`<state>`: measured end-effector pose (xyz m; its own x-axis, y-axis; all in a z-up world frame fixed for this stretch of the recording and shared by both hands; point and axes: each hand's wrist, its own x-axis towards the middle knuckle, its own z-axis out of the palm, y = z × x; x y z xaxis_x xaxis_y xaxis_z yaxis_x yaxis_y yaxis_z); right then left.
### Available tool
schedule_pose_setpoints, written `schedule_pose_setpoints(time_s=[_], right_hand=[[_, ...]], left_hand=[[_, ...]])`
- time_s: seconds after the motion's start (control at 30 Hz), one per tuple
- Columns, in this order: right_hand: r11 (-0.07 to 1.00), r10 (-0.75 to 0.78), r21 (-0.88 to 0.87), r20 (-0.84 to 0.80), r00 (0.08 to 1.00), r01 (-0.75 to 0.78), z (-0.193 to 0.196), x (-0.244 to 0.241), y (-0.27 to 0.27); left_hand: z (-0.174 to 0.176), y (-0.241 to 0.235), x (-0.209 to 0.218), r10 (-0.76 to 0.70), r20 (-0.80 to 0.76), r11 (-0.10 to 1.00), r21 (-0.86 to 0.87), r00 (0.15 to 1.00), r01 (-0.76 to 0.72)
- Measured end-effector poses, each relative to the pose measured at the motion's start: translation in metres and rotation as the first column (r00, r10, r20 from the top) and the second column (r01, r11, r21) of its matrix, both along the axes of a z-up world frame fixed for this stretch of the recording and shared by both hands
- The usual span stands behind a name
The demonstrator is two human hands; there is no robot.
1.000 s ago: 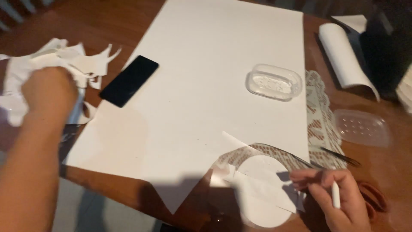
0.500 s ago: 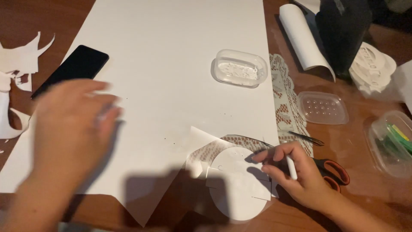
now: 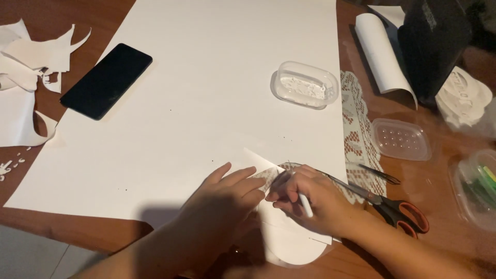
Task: The person uses a pen to trace a design onto a sheet of white paper. They then use scissors to cut out the traced shape from the paper. The person also handles a transparent sheet with a logo and a smartphone during the process.
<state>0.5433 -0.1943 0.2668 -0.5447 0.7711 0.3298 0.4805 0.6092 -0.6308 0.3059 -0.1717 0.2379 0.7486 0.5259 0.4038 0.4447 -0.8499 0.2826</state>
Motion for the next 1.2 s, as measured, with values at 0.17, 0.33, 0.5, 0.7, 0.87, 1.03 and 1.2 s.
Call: schedule_pose_setpoints(time_s=[0.17, 0.33, 0.5, 0.7, 0.87, 1.03, 1.2], right_hand=[[0.988, 0.011, -0.152, -0.138, 0.99, -0.032, 0.001, 0.001, -0.006], [0.914, -0.088, -0.402, -0.31, 0.947, -0.047, 0.004, 0.017, -0.012], [0.923, -0.198, -0.382, -0.375, 0.905, 0.043, 0.002, 0.011, -0.017], [0.875, -0.461, -0.416, -0.562, 0.687, 0.247, -0.002, 0.005, -0.022], [0.873, -0.483, -0.392, -0.605, 0.633, 0.291, -0.002, 0.006, -0.016], [0.878, -0.468, -0.37, -0.531, 0.706, 0.304, -0.004, 0.007, -0.014], [0.935, -0.355, -0.189, -0.453, 0.818, 0.301, -0.005, 0.009, -0.011]], left_hand=[[0.01, 0.005, -0.003, -0.041, -0.051, 0.998, 0.035, 0.998, 0.043], [-0.002, 0.017, -0.003, -0.091, -0.026, 0.986, 0.136, 0.996, 0.094], [0.004, 0.03, -0.006, 0.001, -0.062, 0.973, -0.228, 0.998, -0.015], [0.087, 0.036, -0.006, 0.32, -0.403, 0.531, -0.673, 0.858, -0.514], [0.094, 0.051, 0.003, 0.421, -0.113, 0.155, -0.969, 0.9, -0.194], [0.097, 0.083, 0.017, 0.484, -0.005, 0.187, -0.976, 0.875, -0.109], [0.098, 0.091, 0.029, 0.593, 0.086, 0.192, -0.981, 0.801, -0.038]])
